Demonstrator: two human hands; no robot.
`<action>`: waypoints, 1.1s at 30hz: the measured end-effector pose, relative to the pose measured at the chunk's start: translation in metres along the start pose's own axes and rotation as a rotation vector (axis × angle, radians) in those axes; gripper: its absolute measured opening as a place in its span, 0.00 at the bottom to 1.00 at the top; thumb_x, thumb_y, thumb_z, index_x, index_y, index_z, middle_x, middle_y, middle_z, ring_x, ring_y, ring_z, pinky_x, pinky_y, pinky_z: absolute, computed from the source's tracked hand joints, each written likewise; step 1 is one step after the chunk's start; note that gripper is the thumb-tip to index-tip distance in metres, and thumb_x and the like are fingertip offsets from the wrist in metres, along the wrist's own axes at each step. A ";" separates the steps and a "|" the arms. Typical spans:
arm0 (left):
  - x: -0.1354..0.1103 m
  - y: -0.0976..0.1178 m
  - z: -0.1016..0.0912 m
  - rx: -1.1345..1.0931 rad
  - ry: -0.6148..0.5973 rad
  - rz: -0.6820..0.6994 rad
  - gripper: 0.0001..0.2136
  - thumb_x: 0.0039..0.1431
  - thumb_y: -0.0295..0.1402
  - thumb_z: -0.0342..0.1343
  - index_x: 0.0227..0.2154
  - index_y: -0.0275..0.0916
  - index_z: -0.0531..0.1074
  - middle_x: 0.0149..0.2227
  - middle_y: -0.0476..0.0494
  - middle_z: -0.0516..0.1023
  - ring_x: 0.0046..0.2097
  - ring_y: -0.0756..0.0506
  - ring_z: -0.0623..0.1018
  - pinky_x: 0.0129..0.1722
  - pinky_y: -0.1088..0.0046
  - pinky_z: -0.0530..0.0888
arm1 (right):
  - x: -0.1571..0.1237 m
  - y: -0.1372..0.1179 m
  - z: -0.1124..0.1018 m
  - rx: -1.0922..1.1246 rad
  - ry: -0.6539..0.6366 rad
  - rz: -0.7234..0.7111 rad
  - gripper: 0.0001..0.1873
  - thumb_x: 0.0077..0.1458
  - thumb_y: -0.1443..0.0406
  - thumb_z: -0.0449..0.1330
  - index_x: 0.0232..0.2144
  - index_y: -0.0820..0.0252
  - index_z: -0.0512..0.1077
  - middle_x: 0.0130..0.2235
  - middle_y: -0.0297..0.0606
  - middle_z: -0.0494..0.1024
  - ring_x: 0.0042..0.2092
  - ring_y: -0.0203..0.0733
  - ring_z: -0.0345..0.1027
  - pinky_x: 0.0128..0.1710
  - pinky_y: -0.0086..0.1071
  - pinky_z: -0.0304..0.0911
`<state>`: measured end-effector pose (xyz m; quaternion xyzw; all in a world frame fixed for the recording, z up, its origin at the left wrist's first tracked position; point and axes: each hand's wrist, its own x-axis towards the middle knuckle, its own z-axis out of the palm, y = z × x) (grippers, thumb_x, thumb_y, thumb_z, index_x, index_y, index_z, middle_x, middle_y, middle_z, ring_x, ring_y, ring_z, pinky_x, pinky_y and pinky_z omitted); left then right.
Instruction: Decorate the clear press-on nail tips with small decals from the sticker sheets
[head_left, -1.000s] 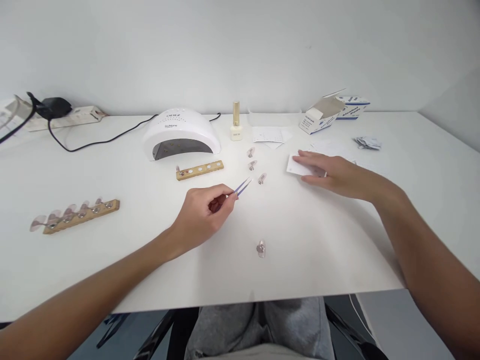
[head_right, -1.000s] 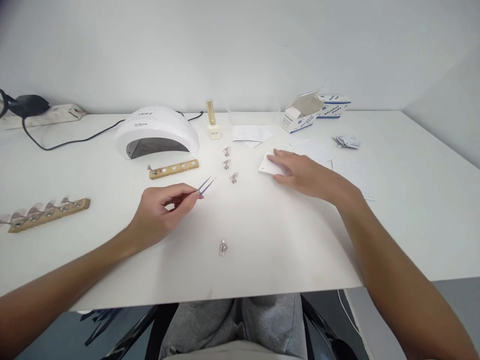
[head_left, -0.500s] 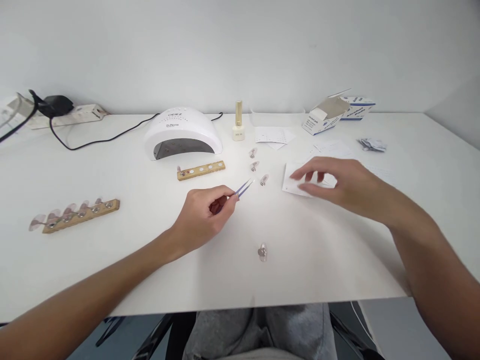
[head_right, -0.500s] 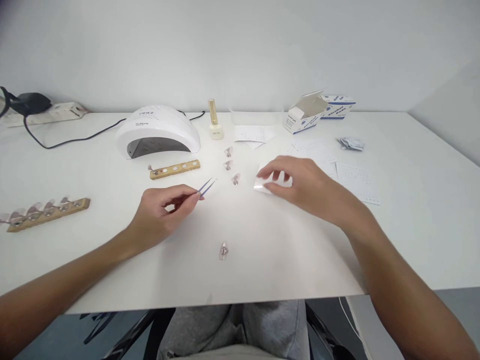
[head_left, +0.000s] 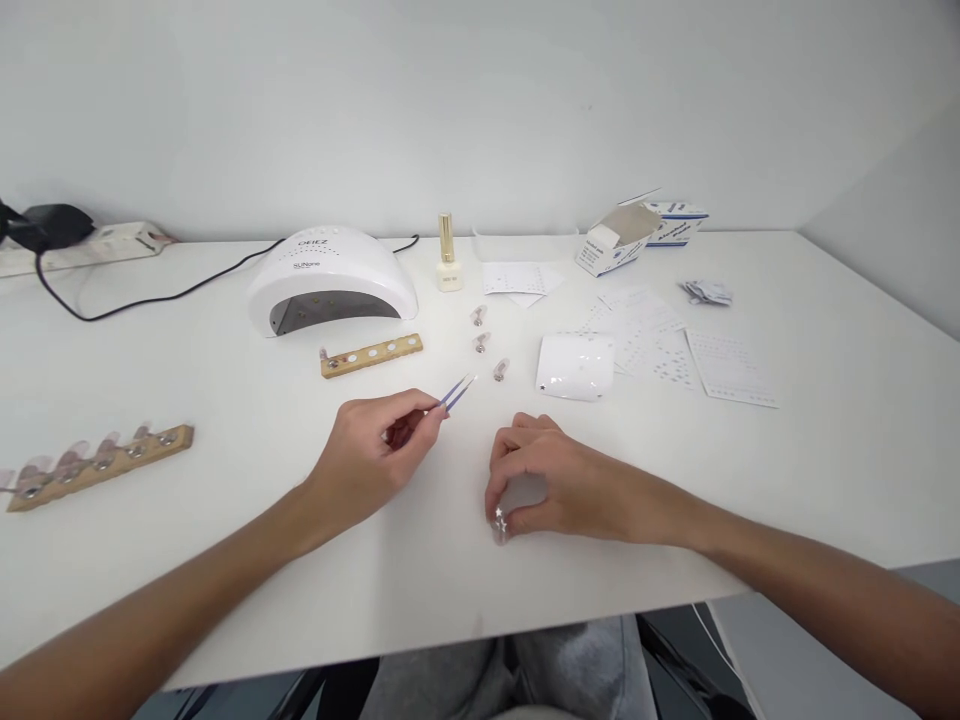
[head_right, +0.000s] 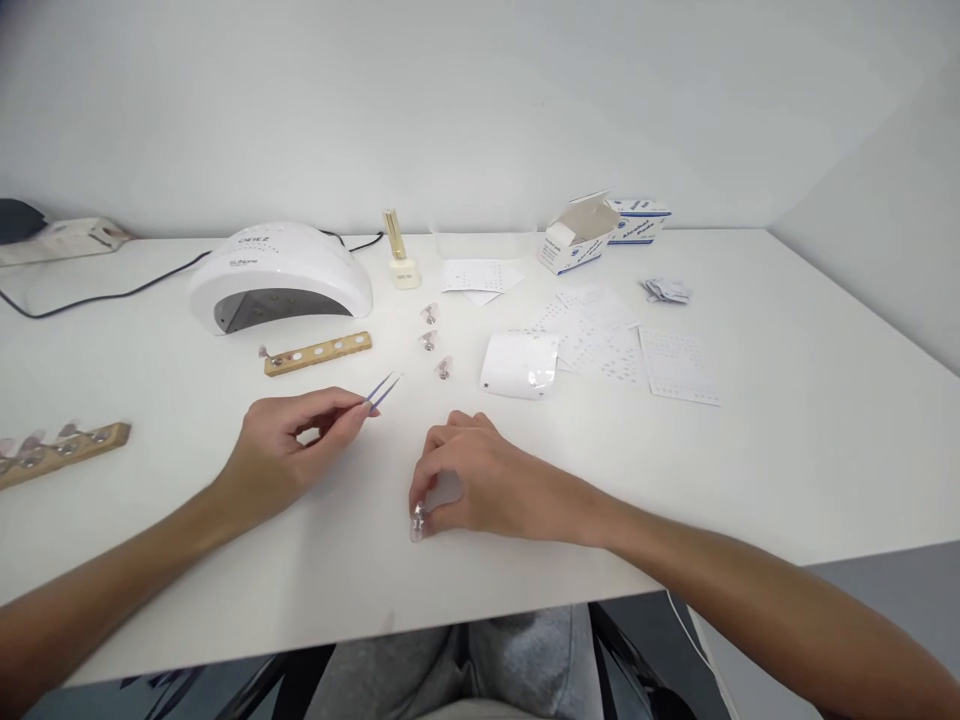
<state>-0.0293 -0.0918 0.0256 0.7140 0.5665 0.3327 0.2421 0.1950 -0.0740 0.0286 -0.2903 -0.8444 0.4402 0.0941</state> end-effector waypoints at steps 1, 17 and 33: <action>0.000 0.000 0.000 0.001 -0.001 -0.001 0.08 0.58 0.34 0.53 0.27 0.38 0.73 0.20 0.53 0.68 0.21 0.56 0.62 0.19 0.81 0.60 | 0.001 0.001 0.001 0.005 0.004 -0.013 0.05 0.48 0.61 0.67 0.28 0.53 0.76 0.34 0.28 0.72 0.41 0.36 0.62 0.52 0.36 0.52; -0.010 0.009 0.006 0.222 0.110 0.377 0.05 0.59 0.27 0.51 0.29 0.37 0.69 0.19 0.56 0.64 0.21 0.57 0.61 0.23 0.81 0.62 | 0.008 0.004 -0.007 0.240 0.274 0.102 0.03 0.51 0.68 0.60 0.31 0.58 0.73 0.32 0.31 0.77 0.33 0.34 0.66 0.35 0.30 0.63; -0.017 0.004 0.017 0.312 0.117 0.381 0.06 0.58 0.28 0.52 0.26 0.36 0.69 0.20 0.54 0.65 0.22 0.56 0.60 0.20 0.80 0.58 | 0.013 0.012 -0.004 0.161 0.511 0.124 0.02 0.49 0.69 0.59 0.27 0.59 0.72 0.29 0.33 0.76 0.29 0.33 0.65 0.29 0.29 0.63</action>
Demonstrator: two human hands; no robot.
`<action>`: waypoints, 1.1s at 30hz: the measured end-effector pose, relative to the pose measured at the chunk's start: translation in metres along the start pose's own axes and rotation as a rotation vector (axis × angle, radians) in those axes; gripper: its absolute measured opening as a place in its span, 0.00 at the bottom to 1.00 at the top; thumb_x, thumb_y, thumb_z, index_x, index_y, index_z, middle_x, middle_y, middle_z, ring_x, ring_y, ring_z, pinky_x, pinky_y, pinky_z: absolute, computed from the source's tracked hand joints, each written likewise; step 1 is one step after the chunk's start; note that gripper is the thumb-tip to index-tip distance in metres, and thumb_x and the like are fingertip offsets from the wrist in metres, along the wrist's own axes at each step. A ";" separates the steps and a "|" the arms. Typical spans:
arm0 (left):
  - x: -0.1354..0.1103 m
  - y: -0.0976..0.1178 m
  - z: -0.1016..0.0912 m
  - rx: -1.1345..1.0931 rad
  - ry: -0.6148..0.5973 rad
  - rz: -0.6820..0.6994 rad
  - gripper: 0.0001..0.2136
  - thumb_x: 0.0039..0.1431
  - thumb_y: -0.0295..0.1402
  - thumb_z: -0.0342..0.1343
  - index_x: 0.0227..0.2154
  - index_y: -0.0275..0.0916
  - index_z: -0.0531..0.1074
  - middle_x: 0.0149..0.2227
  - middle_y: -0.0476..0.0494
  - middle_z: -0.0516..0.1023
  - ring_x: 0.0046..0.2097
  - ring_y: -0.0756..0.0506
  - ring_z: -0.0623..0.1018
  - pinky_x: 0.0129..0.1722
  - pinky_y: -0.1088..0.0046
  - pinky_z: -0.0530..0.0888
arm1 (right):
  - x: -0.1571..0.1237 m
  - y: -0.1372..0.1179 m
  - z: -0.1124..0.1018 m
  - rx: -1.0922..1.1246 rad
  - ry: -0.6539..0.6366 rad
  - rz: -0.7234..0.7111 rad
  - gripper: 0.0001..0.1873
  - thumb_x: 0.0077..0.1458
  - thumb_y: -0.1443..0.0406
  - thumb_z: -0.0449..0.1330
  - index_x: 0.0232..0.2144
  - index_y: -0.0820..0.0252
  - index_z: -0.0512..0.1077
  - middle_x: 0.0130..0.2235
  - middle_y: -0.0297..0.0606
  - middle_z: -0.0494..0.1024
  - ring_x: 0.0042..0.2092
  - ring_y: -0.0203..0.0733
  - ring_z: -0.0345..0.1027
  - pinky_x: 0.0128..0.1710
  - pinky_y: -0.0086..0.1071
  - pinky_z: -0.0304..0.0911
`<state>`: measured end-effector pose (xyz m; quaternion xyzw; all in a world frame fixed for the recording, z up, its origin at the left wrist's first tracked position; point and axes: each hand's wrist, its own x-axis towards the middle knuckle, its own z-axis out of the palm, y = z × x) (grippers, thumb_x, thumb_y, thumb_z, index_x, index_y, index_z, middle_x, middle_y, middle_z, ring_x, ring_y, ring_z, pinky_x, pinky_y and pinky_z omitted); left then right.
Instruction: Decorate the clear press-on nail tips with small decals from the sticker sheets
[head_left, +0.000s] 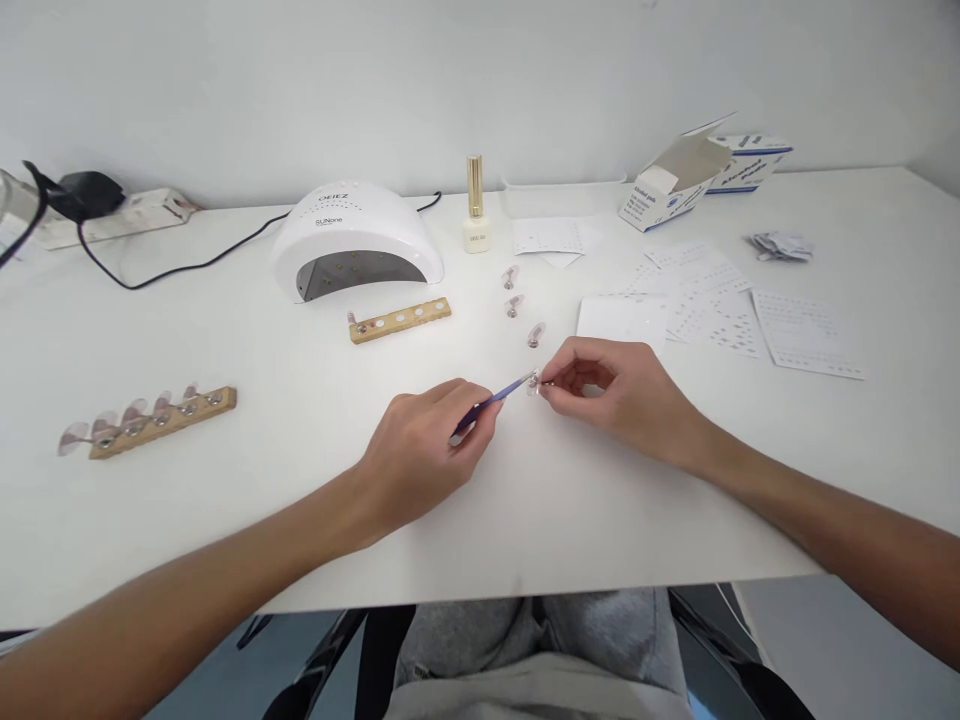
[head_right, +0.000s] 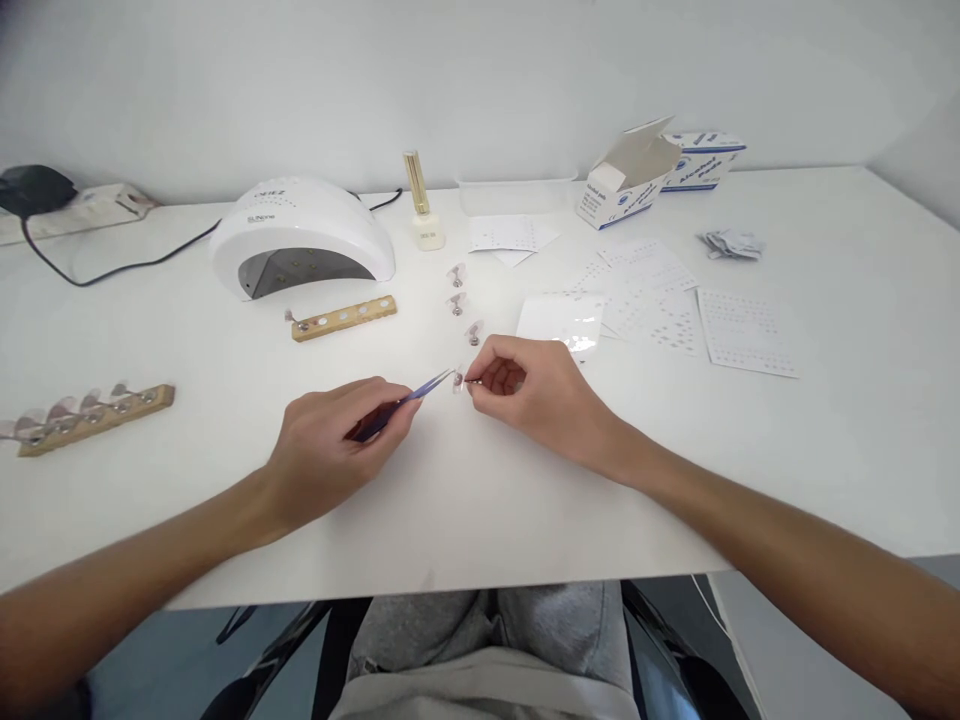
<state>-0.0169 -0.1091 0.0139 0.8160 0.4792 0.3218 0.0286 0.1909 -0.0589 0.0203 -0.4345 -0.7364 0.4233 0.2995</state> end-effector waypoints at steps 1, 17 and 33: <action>0.000 0.000 0.000 0.000 0.001 0.002 0.06 0.58 0.28 0.52 0.26 0.36 0.70 0.19 0.54 0.65 0.22 0.56 0.60 0.20 0.80 0.58 | 0.000 0.000 0.000 -0.012 0.002 -0.002 0.02 0.49 0.69 0.59 0.27 0.59 0.72 0.28 0.32 0.75 0.29 0.33 0.65 0.28 0.28 0.62; -0.001 -0.003 0.003 0.022 -0.067 0.002 0.09 0.59 0.29 0.51 0.24 0.36 0.71 0.18 0.53 0.64 0.21 0.55 0.59 0.20 0.77 0.56 | 0.000 -0.001 0.001 -0.106 0.022 -0.033 0.03 0.47 0.71 0.59 0.25 0.59 0.71 0.26 0.31 0.73 0.26 0.31 0.62 0.26 0.27 0.60; 0.000 -0.002 0.003 0.014 -0.108 -0.027 0.11 0.60 0.30 0.50 0.23 0.36 0.71 0.18 0.52 0.65 0.20 0.55 0.59 0.21 0.76 0.57 | -0.002 -0.002 0.002 -0.196 0.037 -0.061 0.04 0.48 0.71 0.58 0.25 0.57 0.70 0.27 0.32 0.74 0.27 0.34 0.64 0.28 0.30 0.63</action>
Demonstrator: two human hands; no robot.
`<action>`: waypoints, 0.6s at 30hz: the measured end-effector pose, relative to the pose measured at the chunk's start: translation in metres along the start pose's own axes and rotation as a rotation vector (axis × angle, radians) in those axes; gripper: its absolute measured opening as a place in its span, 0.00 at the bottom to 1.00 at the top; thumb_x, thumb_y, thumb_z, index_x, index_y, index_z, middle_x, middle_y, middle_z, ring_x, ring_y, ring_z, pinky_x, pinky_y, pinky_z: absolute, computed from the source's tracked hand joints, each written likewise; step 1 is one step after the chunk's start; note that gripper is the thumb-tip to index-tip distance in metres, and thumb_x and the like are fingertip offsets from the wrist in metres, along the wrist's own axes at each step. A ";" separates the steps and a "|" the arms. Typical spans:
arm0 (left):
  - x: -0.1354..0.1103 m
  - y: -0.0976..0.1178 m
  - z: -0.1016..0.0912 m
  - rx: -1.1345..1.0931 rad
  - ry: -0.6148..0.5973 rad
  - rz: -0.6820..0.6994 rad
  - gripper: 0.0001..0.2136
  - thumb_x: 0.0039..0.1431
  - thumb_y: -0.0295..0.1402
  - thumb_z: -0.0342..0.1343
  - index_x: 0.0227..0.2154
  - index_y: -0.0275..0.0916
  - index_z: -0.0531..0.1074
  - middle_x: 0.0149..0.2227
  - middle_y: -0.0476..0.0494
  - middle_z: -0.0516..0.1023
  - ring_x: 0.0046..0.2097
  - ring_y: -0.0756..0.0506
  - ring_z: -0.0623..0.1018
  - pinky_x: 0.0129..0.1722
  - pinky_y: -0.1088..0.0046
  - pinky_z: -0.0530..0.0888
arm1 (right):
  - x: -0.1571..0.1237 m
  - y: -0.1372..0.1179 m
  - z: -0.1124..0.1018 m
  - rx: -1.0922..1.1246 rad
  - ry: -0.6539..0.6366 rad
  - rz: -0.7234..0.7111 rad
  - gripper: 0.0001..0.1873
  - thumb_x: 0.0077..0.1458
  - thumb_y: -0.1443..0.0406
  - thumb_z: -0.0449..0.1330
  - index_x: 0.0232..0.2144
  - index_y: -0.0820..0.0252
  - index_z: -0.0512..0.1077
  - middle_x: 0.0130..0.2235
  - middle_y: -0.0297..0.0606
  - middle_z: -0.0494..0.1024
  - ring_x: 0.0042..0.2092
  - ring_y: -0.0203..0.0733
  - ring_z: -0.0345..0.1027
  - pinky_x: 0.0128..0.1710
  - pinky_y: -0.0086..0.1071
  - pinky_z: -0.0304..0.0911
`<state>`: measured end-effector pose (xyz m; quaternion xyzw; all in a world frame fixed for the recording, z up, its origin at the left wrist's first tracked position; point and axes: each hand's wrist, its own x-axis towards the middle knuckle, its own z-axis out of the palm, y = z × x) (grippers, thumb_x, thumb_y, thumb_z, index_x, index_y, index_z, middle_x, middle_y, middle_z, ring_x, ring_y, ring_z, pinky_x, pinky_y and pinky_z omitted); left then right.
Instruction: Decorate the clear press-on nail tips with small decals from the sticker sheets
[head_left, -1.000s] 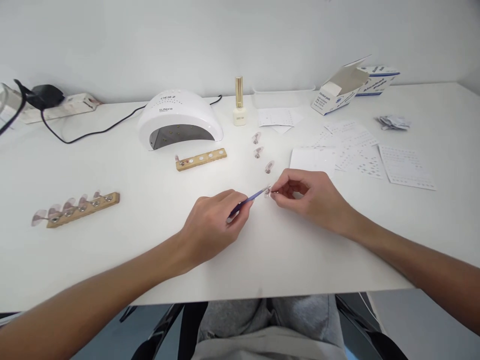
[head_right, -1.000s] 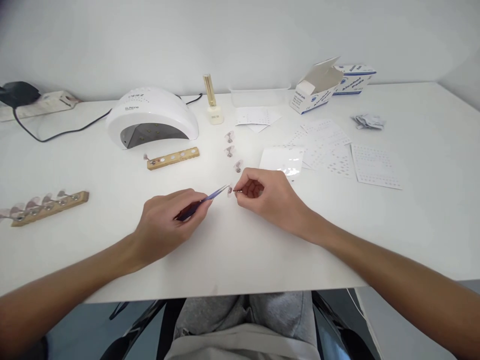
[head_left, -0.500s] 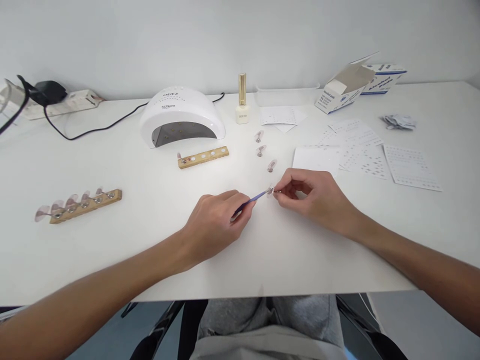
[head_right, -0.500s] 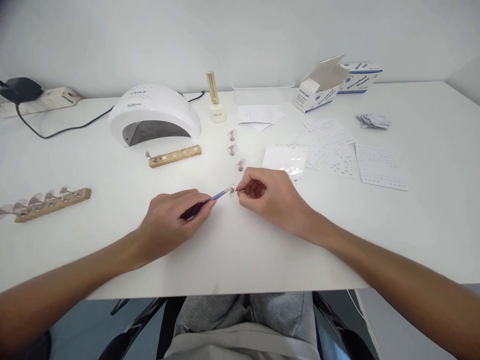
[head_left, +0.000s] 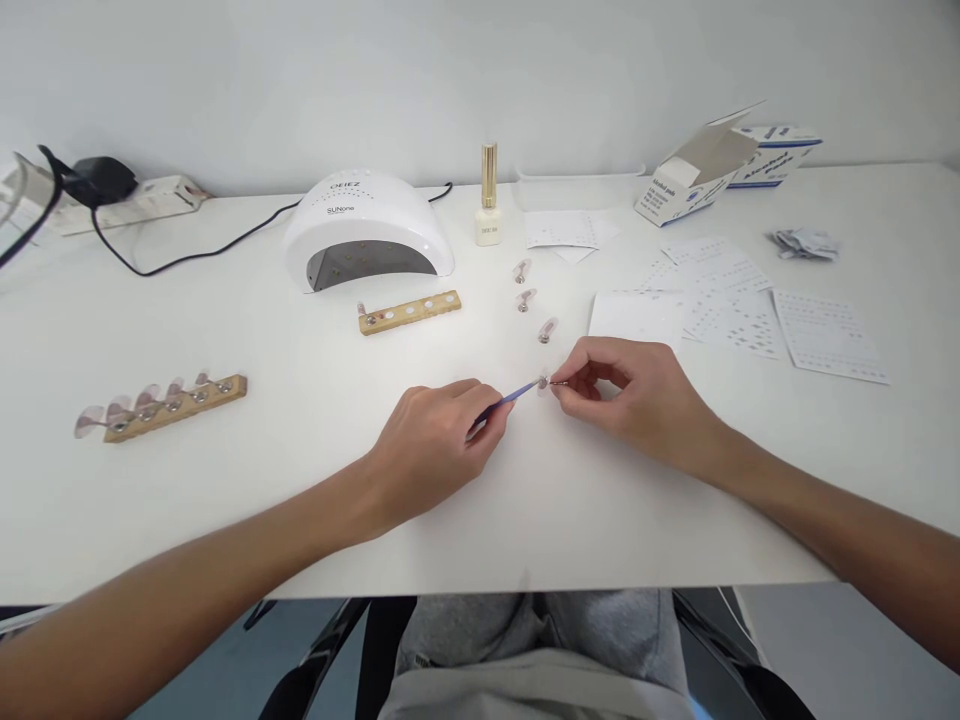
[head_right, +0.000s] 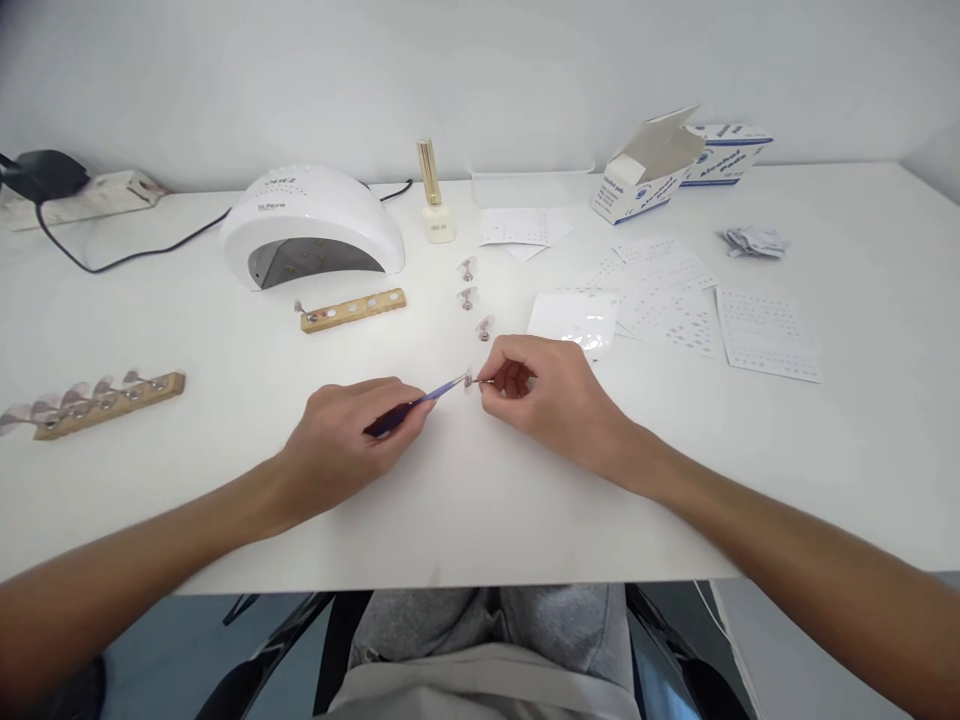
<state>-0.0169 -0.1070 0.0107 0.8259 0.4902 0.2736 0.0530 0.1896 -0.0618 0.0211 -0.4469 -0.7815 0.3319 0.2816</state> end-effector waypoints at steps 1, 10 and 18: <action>0.000 0.000 0.000 0.001 -0.005 -0.003 0.11 0.60 0.30 0.49 0.23 0.36 0.71 0.18 0.52 0.65 0.20 0.55 0.59 0.21 0.77 0.57 | 0.000 0.000 0.000 -0.020 0.005 -0.013 0.05 0.48 0.71 0.58 0.25 0.56 0.70 0.27 0.32 0.74 0.27 0.34 0.64 0.28 0.30 0.63; 0.000 0.000 -0.001 0.027 -0.056 -0.012 0.12 0.59 0.30 0.49 0.21 0.35 0.69 0.18 0.52 0.65 0.20 0.55 0.58 0.21 0.76 0.57 | -0.004 0.004 0.000 -0.326 0.054 -0.280 0.08 0.54 0.73 0.52 0.26 0.55 0.64 0.26 0.33 0.67 0.27 0.35 0.60 0.28 0.30 0.59; 0.000 0.001 -0.001 0.032 -0.110 -0.062 0.11 0.58 0.30 0.50 0.21 0.36 0.70 0.18 0.52 0.67 0.20 0.55 0.61 0.21 0.76 0.58 | -0.005 0.003 -0.001 -0.427 0.044 -0.397 0.09 0.55 0.73 0.51 0.27 0.56 0.65 0.27 0.35 0.68 0.29 0.37 0.61 0.30 0.32 0.58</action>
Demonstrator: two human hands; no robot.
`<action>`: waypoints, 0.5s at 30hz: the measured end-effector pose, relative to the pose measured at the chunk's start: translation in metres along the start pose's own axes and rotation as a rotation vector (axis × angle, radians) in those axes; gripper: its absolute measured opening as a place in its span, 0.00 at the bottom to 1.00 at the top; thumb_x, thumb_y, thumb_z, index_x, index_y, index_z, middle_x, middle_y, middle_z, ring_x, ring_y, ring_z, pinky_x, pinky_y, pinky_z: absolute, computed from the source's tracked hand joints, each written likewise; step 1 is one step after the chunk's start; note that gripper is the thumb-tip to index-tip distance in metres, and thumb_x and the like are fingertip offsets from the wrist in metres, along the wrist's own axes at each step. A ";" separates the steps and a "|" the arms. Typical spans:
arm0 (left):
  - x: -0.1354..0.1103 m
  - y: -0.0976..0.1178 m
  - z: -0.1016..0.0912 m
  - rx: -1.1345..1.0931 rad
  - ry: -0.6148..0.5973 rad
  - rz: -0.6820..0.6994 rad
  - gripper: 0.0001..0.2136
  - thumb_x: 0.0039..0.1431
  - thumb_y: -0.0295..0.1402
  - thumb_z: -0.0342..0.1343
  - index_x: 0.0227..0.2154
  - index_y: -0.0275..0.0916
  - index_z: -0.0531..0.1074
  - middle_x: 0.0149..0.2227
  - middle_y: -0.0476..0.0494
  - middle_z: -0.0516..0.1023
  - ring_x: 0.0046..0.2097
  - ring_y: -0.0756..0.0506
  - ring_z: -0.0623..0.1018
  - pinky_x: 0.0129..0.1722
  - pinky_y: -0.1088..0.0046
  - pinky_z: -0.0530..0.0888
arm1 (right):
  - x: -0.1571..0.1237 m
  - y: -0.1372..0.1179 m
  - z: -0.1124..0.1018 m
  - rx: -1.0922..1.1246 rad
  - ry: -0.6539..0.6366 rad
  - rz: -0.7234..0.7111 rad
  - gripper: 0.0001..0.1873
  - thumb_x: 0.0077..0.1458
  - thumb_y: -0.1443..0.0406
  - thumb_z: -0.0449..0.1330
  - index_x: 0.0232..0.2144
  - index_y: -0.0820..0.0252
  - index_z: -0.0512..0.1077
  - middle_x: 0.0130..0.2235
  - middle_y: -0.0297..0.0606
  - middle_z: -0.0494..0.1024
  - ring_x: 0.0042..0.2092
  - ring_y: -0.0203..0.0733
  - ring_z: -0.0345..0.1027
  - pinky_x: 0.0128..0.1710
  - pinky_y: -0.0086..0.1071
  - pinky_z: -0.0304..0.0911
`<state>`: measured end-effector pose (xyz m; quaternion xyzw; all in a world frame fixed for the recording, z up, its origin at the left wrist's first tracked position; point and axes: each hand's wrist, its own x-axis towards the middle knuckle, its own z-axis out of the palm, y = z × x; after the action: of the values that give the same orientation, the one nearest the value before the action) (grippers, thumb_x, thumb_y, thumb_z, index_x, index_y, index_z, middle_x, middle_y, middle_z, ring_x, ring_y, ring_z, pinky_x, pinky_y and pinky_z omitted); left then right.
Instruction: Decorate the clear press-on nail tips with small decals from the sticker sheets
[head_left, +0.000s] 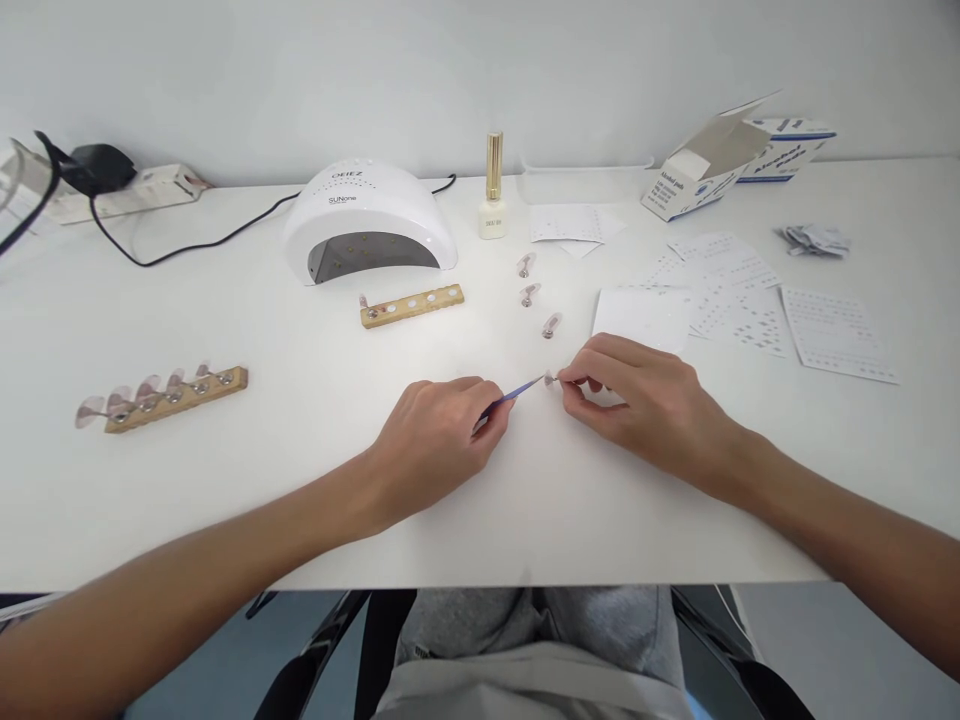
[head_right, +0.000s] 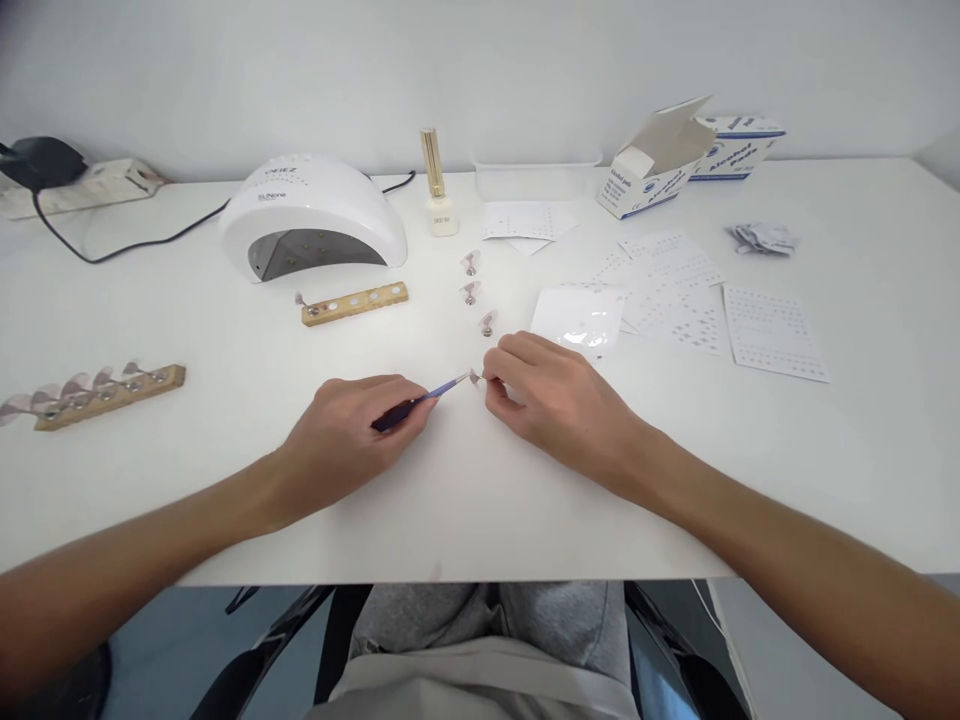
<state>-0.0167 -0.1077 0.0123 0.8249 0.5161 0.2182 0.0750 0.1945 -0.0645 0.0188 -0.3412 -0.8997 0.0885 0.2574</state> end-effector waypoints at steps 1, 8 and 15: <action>0.000 0.000 0.000 -0.004 0.006 0.000 0.11 0.58 0.29 0.50 0.21 0.36 0.70 0.18 0.52 0.67 0.20 0.55 0.61 0.21 0.76 0.59 | 0.000 -0.001 0.000 0.025 0.003 0.014 0.09 0.55 0.73 0.51 0.26 0.56 0.65 0.27 0.34 0.68 0.29 0.37 0.62 0.29 0.32 0.58; 0.010 -0.002 -0.020 -0.154 0.168 -0.117 0.10 0.58 0.31 0.52 0.23 0.37 0.73 0.19 0.52 0.68 0.22 0.54 0.63 0.23 0.76 0.61 | 0.005 0.000 -0.002 0.547 -0.071 0.401 0.01 0.50 0.68 0.60 0.28 0.57 0.71 0.30 0.32 0.76 0.30 0.35 0.69 0.32 0.30 0.67; 0.024 -0.010 -0.033 -0.801 0.268 -0.281 0.04 0.55 0.32 0.58 0.30 0.37 0.75 0.23 0.49 0.74 0.25 0.51 0.74 0.24 0.75 0.69 | 0.006 -0.002 -0.002 0.793 -0.164 0.457 0.02 0.48 0.68 0.63 0.28 0.58 0.73 0.31 0.33 0.78 0.33 0.35 0.72 0.37 0.28 0.71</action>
<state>-0.0305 -0.0851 0.0454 0.6172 0.5031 0.4937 0.3497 0.1904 -0.0622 0.0235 -0.3978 -0.7156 0.5068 0.2698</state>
